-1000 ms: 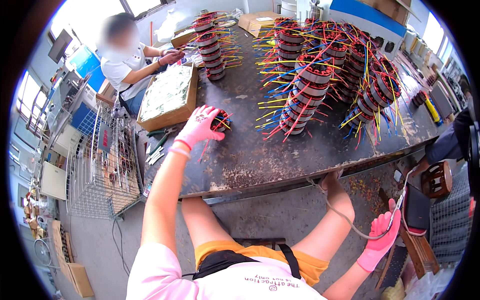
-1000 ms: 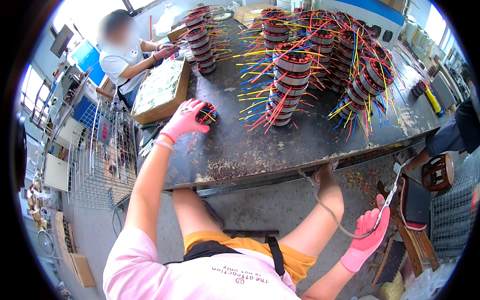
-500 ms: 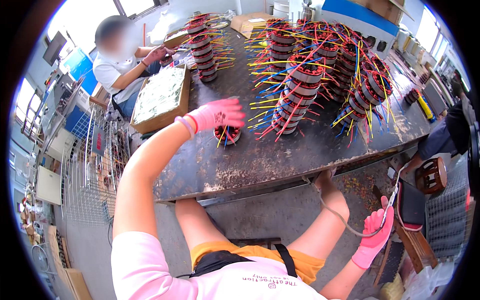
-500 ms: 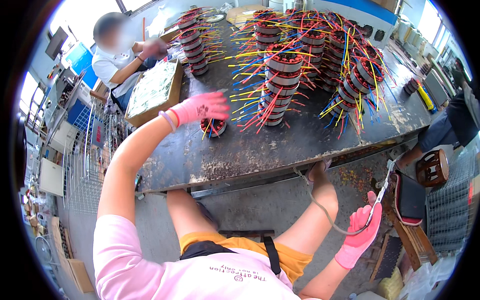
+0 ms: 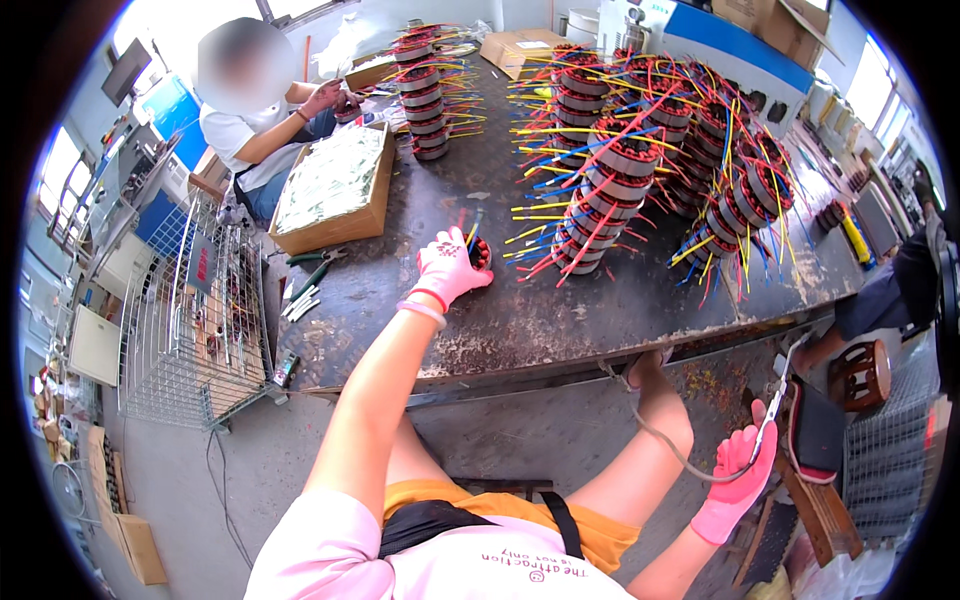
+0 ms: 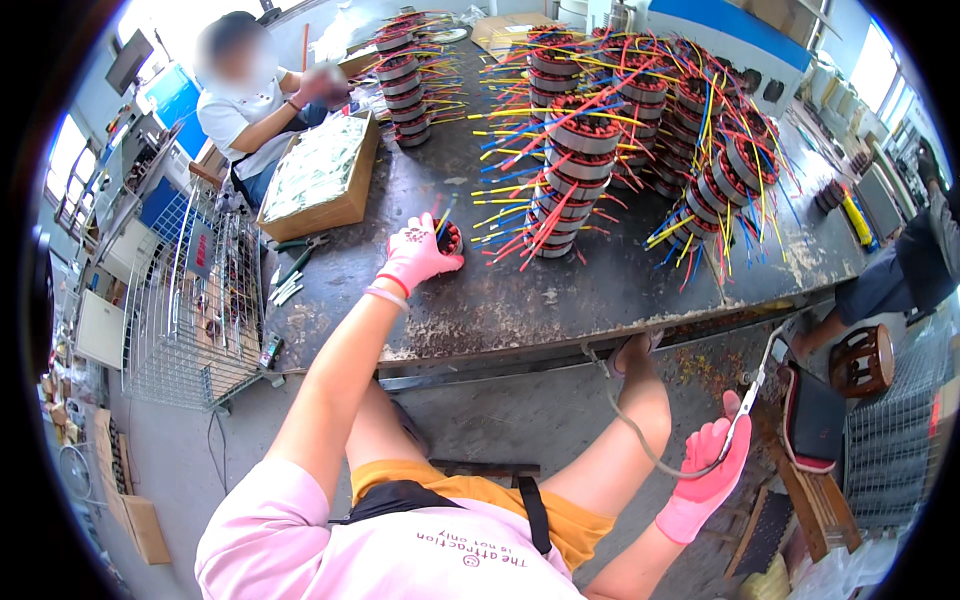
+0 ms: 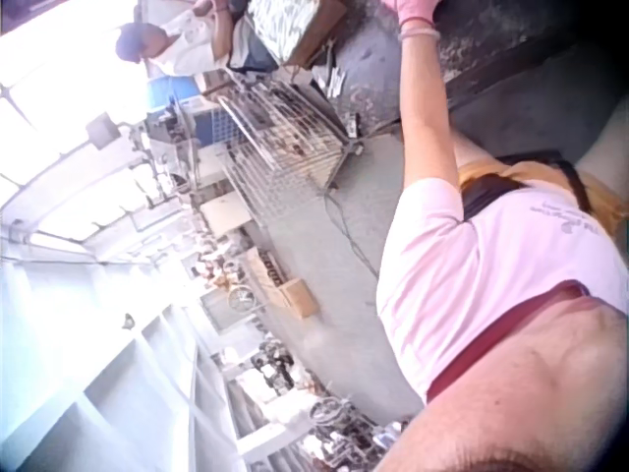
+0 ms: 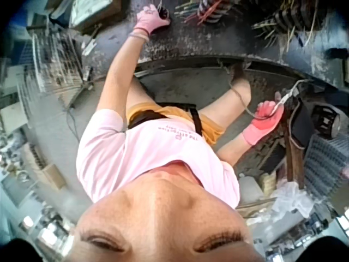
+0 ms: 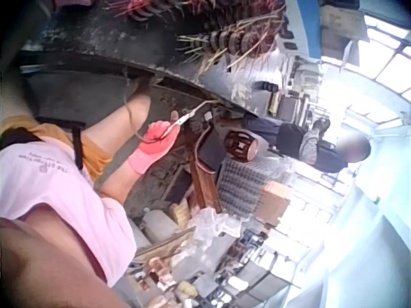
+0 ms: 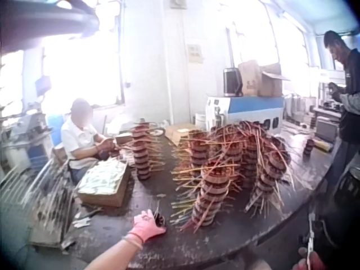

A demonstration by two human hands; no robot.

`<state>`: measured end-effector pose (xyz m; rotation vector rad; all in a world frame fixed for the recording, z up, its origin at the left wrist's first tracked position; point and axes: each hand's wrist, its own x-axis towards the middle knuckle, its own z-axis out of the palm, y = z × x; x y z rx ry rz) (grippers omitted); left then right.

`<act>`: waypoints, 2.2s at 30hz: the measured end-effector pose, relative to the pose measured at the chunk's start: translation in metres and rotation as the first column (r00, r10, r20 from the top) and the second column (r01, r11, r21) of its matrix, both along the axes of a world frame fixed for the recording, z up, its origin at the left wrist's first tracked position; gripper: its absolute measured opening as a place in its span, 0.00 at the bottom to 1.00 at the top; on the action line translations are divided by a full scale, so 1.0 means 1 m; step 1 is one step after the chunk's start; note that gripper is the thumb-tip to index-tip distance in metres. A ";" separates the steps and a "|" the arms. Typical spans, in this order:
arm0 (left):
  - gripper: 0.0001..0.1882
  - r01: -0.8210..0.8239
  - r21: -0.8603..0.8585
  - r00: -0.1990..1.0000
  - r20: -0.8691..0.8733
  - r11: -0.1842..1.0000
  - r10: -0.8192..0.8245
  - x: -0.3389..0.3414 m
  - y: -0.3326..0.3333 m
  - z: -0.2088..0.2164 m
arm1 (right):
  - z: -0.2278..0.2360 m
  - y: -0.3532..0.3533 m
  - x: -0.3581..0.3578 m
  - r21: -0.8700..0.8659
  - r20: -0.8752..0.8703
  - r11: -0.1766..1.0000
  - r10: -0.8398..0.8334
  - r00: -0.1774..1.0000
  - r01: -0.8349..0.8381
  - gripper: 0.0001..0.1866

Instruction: The person sits on the floor and uses a soldering iron to attach wires to small circular electronic components. They pick up a component, apply solder to the wire connections, and place the finished unit into a stack on the table.

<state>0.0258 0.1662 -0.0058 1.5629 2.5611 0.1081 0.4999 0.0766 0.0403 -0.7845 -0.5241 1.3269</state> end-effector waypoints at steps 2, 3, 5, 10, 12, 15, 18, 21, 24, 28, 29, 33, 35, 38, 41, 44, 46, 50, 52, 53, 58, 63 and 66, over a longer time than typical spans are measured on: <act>0.60 0.111 0.055 0.994 0.004 0.992 -0.112 -0.008 -0.008 0.000 | -0.007 0.002 0.009 0.065 -0.013 0.994 0.084 0.996 -0.083 0.24; 0.62 0.163 0.083 0.986 0.012 0.983 -0.164 -0.016 -0.012 0.002 | -0.012 0.005 0.015 0.110 -0.016 0.984 0.139 0.990 -0.137 0.24; 0.56 0.320 0.260 0.947 -0.100 0.911 -0.304 -0.045 -0.014 0.006 | -0.019 0.010 0.019 0.130 -0.018 0.978 0.166 0.986 -0.163 0.24; 0.49 0.521 0.542 0.853 -0.323 0.659 -0.409 -0.121 0.033 0.094 | -0.002 0.022 0.013 -0.026 0.016 0.997 -0.076 0.997 0.076 0.25; 0.49 0.467 0.467 0.883 -0.295 0.751 -0.365 -0.135 0.065 0.149 | 0.008 0.028 0.011 -0.046 0.031 0.983 -0.174 0.984 0.175 0.25; 0.54 0.407 0.461 0.905 -0.320 0.789 -0.280 -0.205 0.123 0.186 | 0.018 0.041 -0.004 -0.073 0.083 0.976 -0.199 0.976 0.205 0.25; 0.54 0.359 0.445 0.898 -0.406 0.821 -0.172 -0.249 0.171 0.206 | 0.042 0.052 -0.025 -0.115 0.118 0.959 -0.245 0.962 0.258 0.20; 0.54 0.355 0.410 0.917 -0.325 0.840 -0.229 -0.257 0.203 0.216 | 0.039 0.063 -0.018 -0.084 0.153 0.938 -0.322 0.934 0.337 0.15; 0.54 0.391 0.313 0.919 -0.189 0.865 -0.347 -0.286 0.236 0.218 | 0.044 0.077 -0.027 -0.111 0.173 0.917 -0.362 0.916 0.384 0.15; 0.55 0.311 0.124 0.942 -0.169 0.942 -0.289 -0.311 0.246 0.187 | 0.053 0.088 -0.045 -0.125 0.194 0.939 -0.295 0.936 0.322 0.19; 0.56 0.301 0.133 0.941 -0.202 0.944 -0.272 -0.313 0.245 0.187 | 0.050 0.089 -0.045 -0.123 0.207 0.939 -0.294 0.933 0.322 0.20; 0.49 0.362 0.410 0.927 -0.255 0.837 -0.276 -0.267 0.216 0.197 | 0.055 0.080 -0.042 -0.101 0.232 0.939 -0.300 0.925 0.330 0.25; 0.39 0.415 0.620 0.910 -0.265 0.666 -0.320 -0.262 0.199 0.200 | 0.004 0.077 0.008 0.088 0.451 0.969 -0.246 0.858 0.232 0.29; 0.30 0.368 0.771 0.879 -0.107 0.520 -0.464 -0.214 0.179 0.199 | 0.018 0.069 -0.010 0.034 0.131 0.984 -0.177 0.975 0.173 0.27; 0.22 0.451 0.762 0.790 -0.099 0.465 -0.605 -0.121 0.148 0.205 | 0.026 0.056 -0.017 0.056 0.102 0.989 -0.145 0.984 0.139 0.25; 0.24 0.588 0.630 0.767 -0.233 0.508 -0.598 -0.019 0.119 0.216 | 0.025 0.041 -0.015 0.081 0.078 0.994 -0.076 0.994 0.070 0.23; 0.39 0.612 0.499 0.753 -0.131 0.614 -0.645 0.054 0.103 0.224 | 0.027 0.025 -0.011 0.027 0.149 0.993 -0.114 0.982 0.111 0.23; 0.58 0.619 0.206 0.776 -0.017 0.757 -0.630 0.127 0.105 0.219 | 0.025 -0.004 0.000 -0.020 0.062 0.997 -0.076 0.995 0.078 0.22; 0.55 0.552 0.247 0.833 -0.213 0.797 -0.511 0.134 0.111 0.208 | 0.020 -0.013 0.002 -0.048 0.089 0.997 -0.050 0.995 0.055 0.21; 0.55 0.523 0.265 0.852 -0.176 0.810 -0.493 0.131 0.115 0.203 | 0.019 -0.018 0.001 -0.057 0.109 0.998 -0.023 0.994 0.029 0.21; 0.58 0.413 0.582 0.884 -0.070 0.701 -0.463 0.114 0.086 0.195 | 0.012 -0.045 0.010 -0.036 0.132 0.995 0.099 0.986 -0.095 0.19; 0.52 0.519 0.638 0.796 -0.118 0.570 -0.593 0.099 0.003 0.198 | 0.006 -0.067 0.002 -0.033 0.176 0.985 0.171 0.969 -0.168 0.20; 0.51 0.627 0.573 0.748 -0.254 0.527 -0.614 0.066 -0.053 0.149 | -0.003 -0.079 -0.016 -0.034 0.226 0.961 0.275 0.935 -0.274 0.21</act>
